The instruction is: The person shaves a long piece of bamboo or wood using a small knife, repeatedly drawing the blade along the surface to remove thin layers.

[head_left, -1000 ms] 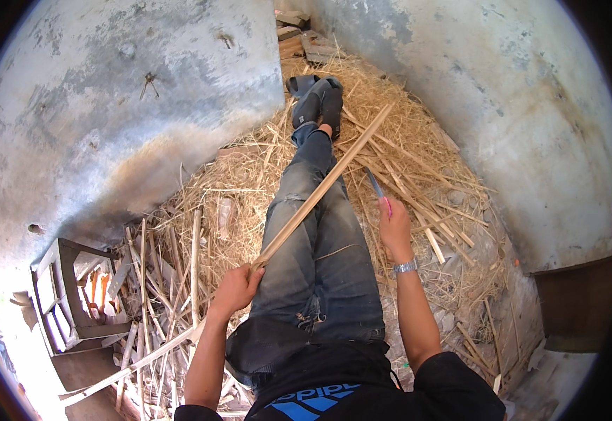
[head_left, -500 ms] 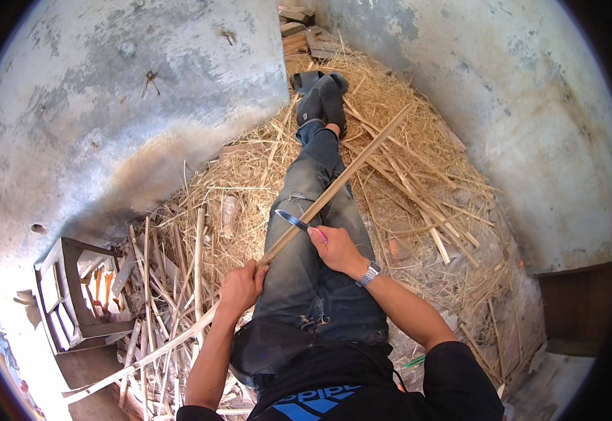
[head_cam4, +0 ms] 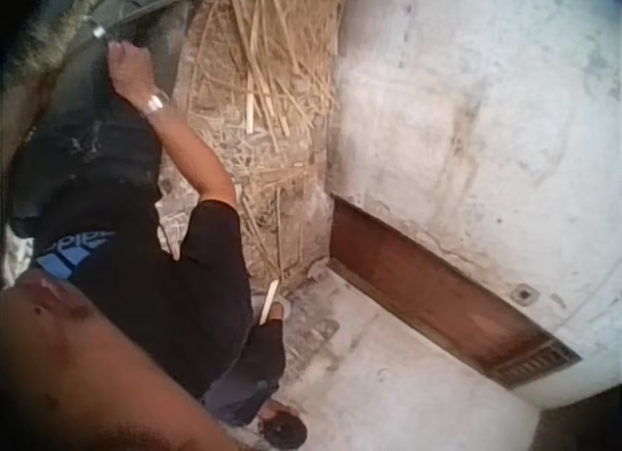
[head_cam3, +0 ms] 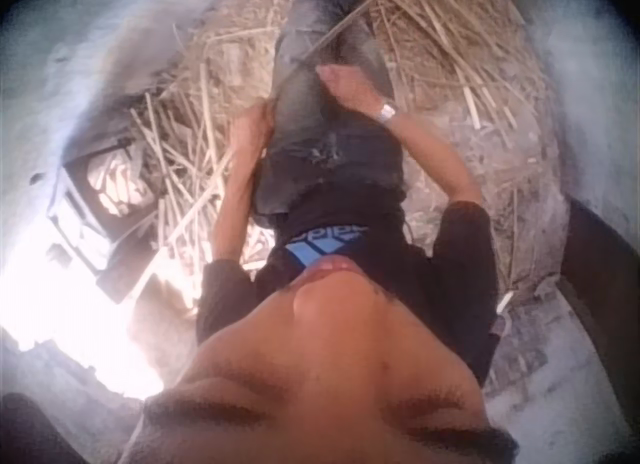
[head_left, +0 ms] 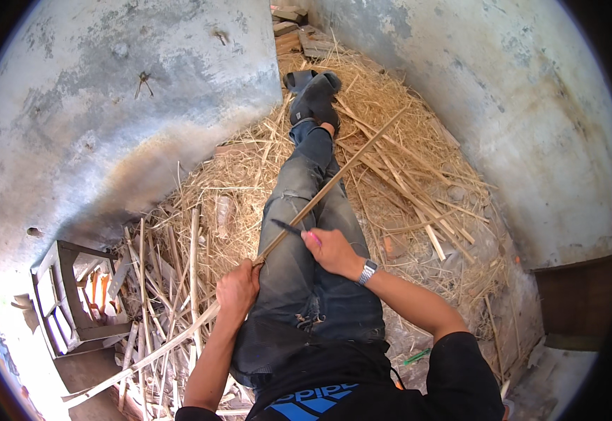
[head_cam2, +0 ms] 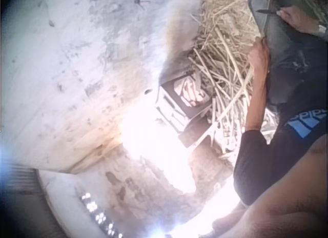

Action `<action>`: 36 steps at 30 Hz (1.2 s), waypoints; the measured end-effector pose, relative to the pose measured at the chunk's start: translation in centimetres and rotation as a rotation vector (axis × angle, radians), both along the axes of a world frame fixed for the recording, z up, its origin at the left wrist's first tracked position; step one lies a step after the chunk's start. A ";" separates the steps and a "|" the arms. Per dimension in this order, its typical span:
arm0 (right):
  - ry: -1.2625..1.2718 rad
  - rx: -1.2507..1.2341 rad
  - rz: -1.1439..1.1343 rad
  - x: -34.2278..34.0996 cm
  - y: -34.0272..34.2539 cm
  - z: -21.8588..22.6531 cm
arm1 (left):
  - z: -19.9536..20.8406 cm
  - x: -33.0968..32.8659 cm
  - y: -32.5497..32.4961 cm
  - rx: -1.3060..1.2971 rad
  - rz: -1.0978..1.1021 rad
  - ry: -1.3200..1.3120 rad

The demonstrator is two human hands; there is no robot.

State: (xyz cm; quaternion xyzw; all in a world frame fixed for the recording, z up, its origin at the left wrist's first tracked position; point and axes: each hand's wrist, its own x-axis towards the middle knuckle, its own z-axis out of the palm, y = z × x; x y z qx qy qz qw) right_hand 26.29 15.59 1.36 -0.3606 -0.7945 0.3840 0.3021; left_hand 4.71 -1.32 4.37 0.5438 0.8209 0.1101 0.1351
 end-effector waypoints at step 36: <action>-0.235 0.049 -0.080 -2.0 -0.3 0.6 | -2.6 -0.6 -0.9 0.188 0.006 0.015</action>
